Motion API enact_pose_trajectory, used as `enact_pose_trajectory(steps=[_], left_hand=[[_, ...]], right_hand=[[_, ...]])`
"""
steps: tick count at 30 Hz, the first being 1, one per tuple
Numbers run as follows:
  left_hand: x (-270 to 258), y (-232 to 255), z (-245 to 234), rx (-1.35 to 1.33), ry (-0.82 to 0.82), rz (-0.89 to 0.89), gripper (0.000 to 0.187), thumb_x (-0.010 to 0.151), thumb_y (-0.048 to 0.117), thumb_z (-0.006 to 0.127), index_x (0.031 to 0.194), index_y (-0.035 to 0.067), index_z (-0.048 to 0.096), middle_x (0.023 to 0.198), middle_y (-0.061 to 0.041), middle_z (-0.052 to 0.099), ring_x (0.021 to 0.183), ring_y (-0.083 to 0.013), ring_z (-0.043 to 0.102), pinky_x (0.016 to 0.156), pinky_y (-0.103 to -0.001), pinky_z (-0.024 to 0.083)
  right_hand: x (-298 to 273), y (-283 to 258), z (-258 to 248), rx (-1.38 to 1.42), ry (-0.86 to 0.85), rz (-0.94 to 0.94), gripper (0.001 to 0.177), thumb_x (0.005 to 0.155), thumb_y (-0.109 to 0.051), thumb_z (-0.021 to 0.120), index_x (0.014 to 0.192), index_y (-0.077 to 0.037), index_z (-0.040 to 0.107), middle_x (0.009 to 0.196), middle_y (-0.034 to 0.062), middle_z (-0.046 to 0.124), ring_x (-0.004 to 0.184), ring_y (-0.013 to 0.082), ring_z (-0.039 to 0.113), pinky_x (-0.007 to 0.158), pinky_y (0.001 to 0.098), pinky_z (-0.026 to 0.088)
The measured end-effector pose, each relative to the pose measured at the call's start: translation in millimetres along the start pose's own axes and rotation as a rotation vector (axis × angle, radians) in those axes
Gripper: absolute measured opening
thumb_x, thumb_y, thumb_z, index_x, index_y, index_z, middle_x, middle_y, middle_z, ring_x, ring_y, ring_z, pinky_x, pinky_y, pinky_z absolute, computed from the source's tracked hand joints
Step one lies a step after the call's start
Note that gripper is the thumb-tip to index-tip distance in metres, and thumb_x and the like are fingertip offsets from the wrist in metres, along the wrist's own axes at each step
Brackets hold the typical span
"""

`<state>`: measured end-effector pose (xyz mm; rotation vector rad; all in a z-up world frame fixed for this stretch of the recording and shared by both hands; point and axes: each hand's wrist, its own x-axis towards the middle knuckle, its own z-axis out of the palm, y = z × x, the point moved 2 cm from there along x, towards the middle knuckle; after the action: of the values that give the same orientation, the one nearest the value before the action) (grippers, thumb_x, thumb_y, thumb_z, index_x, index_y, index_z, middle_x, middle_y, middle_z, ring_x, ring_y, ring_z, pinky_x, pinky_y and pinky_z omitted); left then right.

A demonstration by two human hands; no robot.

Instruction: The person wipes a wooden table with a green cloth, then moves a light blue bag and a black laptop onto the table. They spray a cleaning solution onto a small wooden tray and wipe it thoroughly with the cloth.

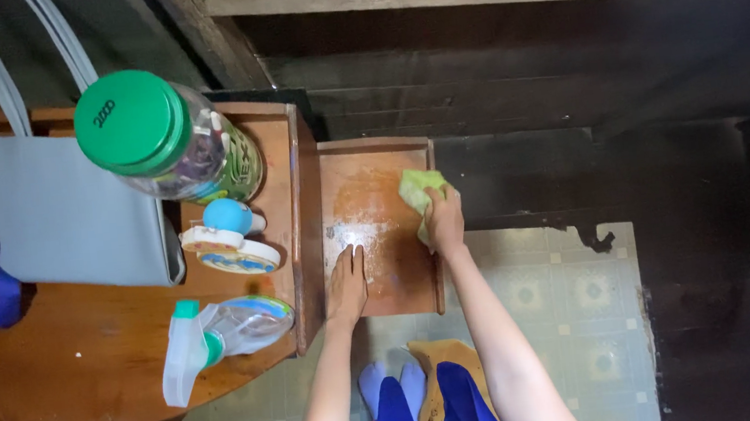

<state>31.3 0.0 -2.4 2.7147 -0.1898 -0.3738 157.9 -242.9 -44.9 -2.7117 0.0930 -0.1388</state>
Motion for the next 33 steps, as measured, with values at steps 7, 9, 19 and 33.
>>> enact_pose_trajectory(steps=[7,9,19,33], left_hand=[[10.4,-11.7,-6.7,-0.054,0.057,-0.048,0.072,0.091,0.003,0.057,0.158,0.008,0.031,0.155,-0.020,0.037,0.144,-0.0356,0.042,0.114,-0.045,0.044],[9.7,-10.0,-6.7,-0.053,0.093,-0.025,0.069,0.090,0.004,0.058,0.155,0.007,0.035,0.153,-0.020,0.040,0.143,-0.0352,0.043,0.112,-0.045,0.045],[-15.2,15.9,-8.3,-0.084,0.084,0.032,0.067,0.089,0.003,0.059,0.153,0.005,0.039,0.151,-0.022,0.041,0.141,-0.0377,0.044,0.115,-0.044,0.043],[-53.5,0.9,-6.9,0.128,-0.066,0.045,0.067,0.092,0.010,0.061,0.154,0.009,0.035,0.154,-0.017,0.039,0.147,-0.0300,0.039,0.117,-0.039,0.040]], right_hand=[[34.1,4.5,4.7,-0.037,-0.129,0.066,0.033,0.092,-0.020,0.058,0.122,-0.031,0.065,0.130,0.0079,0.052,0.117,0.0382,0.062,0.107,0.0460,0.049],[31.5,2.1,5.1,-0.120,-0.155,0.032,0.033,0.091,-0.020,0.059,0.121,-0.031,0.062,0.129,0.0052,0.050,0.113,0.0367,0.064,0.104,0.0436,0.052],[-29.8,-19.9,-32.6,-0.060,-0.277,0.113,0.036,0.084,-0.011,0.063,0.118,-0.020,0.058,0.122,0.0135,0.044,0.114,0.0448,0.060,0.093,0.0483,0.060],[-138.0,-21.8,-68.0,-0.361,-0.242,-0.188,0.047,0.086,-0.026,0.068,0.131,-0.026,0.053,0.124,0.0126,0.048,0.113,0.0310,0.059,0.074,0.0382,0.063]])
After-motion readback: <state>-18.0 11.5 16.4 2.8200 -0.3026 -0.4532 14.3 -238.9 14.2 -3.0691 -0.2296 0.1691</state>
